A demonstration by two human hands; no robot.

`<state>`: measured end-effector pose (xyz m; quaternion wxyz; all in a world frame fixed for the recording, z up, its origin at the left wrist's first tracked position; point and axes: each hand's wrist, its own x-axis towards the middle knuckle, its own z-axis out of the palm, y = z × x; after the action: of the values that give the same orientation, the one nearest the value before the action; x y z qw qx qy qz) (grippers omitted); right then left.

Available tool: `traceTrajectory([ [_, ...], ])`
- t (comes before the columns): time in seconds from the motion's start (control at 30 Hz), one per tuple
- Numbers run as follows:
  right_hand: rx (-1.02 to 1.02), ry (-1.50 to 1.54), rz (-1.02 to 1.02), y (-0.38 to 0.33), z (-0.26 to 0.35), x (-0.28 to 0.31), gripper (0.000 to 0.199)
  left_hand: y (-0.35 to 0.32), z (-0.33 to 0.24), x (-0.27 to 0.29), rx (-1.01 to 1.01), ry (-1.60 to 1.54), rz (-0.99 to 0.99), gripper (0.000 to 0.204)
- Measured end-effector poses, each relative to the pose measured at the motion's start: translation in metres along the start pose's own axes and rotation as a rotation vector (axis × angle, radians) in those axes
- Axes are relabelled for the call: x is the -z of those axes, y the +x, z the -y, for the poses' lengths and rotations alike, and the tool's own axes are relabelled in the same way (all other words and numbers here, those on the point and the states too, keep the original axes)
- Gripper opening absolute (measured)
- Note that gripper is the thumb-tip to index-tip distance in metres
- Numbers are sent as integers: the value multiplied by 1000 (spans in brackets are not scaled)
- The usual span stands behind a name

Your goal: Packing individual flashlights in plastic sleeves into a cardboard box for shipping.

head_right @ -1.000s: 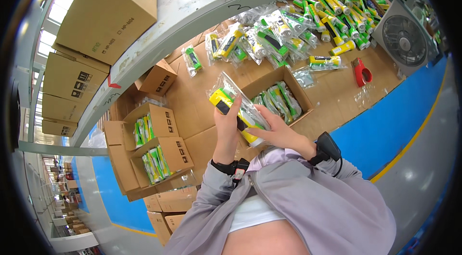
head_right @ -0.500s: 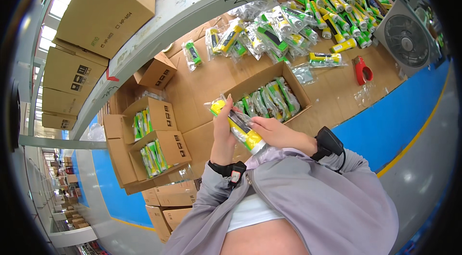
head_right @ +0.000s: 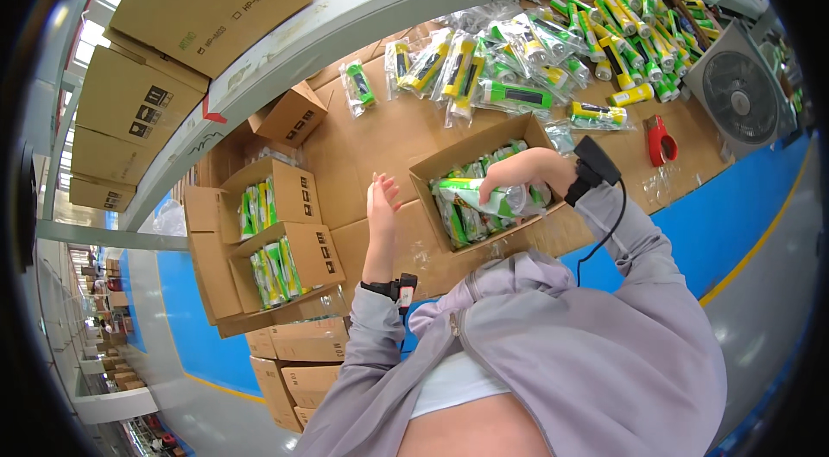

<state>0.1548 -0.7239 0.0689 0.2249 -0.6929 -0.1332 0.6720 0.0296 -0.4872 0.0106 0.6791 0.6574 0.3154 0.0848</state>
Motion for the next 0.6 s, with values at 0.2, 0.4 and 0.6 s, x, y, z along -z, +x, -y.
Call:
traceTrajectory([
  [0.2,265,-106,-244,79,0,-33,53,44,42,23,78,43,305,58],
  [0.4,427,-100,-393,93,7,-79,44,39,61,7,6,95,600,54],
  [0.6,385,-742,-618,115,20,-100,37,59,51,28,236,-86,764,58],
])
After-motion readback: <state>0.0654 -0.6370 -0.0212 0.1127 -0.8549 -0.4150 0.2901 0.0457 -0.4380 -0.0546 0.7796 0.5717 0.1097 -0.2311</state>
